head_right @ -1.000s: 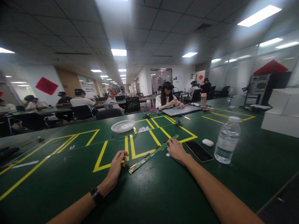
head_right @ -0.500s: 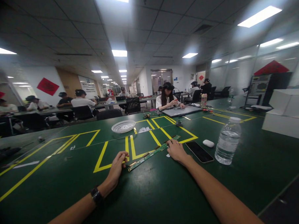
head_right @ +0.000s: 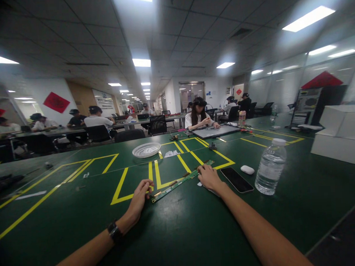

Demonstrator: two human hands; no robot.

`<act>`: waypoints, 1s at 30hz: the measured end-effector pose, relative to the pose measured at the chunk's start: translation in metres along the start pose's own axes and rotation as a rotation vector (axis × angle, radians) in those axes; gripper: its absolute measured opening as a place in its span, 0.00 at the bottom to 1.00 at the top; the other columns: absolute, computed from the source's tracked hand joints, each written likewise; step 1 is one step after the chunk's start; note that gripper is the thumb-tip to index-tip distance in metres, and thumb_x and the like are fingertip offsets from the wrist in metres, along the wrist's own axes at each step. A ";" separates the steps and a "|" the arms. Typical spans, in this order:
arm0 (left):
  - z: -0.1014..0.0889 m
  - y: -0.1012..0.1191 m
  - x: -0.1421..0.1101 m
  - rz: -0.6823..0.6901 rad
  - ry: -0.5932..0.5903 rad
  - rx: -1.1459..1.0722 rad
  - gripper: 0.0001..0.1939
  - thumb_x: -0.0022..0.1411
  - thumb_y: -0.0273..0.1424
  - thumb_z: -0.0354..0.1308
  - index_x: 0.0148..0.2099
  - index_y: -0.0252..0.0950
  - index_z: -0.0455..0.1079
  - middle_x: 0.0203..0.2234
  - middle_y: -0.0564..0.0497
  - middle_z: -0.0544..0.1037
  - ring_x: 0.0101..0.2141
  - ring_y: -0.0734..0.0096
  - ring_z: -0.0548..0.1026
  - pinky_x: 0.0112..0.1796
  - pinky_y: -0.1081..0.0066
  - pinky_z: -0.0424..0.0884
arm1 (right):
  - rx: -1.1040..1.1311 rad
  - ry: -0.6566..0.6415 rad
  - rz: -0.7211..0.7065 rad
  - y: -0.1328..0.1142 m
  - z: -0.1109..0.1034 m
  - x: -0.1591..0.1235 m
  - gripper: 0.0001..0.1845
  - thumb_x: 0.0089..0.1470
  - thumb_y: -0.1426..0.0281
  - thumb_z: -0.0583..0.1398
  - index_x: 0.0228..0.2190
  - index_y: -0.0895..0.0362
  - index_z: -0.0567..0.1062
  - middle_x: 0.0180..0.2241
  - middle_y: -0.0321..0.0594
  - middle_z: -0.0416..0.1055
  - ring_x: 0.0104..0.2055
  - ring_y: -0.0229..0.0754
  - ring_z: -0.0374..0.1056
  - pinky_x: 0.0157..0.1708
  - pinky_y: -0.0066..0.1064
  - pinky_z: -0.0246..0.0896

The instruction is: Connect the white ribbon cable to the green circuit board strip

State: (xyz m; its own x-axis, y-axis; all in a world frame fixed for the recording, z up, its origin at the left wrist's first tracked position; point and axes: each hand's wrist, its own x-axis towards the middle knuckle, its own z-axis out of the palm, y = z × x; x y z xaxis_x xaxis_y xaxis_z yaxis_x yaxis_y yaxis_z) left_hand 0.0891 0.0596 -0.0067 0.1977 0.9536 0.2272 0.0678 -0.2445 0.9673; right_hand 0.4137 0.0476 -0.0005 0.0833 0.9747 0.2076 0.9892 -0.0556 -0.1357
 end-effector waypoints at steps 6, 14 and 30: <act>0.001 0.002 -0.001 -0.004 -0.013 -0.007 0.15 0.63 0.42 0.48 0.41 0.38 0.67 0.33 0.53 0.70 0.29 0.75 0.66 0.27 0.77 0.60 | -0.037 -0.076 -0.008 -0.001 -0.001 -0.001 0.31 0.58 0.67 0.46 0.63 0.50 0.54 0.63 0.53 0.48 0.62 0.58 0.47 0.54 0.50 0.44; 0.001 0.007 -0.004 0.019 -0.003 0.133 0.12 0.62 0.38 0.48 0.42 0.39 0.68 0.36 0.51 0.72 0.37 0.68 0.69 0.36 0.72 0.64 | -0.027 -0.006 0.000 -0.003 -0.003 -0.005 0.30 0.57 0.68 0.48 0.61 0.56 0.58 0.61 0.54 0.53 0.62 0.56 0.49 0.55 0.48 0.47; 0.005 0.007 -0.008 0.196 -0.073 0.281 0.15 0.64 0.37 0.46 0.48 0.40 0.68 0.47 0.47 0.70 0.51 0.62 0.64 0.54 0.60 0.59 | 0.245 -0.051 -0.713 -0.116 -0.015 -0.045 0.26 0.61 0.68 0.49 0.60 0.54 0.59 0.60 0.47 0.59 0.61 0.47 0.53 0.58 0.44 0.46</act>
State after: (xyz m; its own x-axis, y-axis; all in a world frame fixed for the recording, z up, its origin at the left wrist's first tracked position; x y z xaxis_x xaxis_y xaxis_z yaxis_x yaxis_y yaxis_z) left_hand 0.0932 0.0490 -0.0028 0.3023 0.8711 0.3869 0.2866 -0.4702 0.8347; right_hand 0.2968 0.0071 0.0201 -0.5784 0.7658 0.2812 0.7456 0.6361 -0.1985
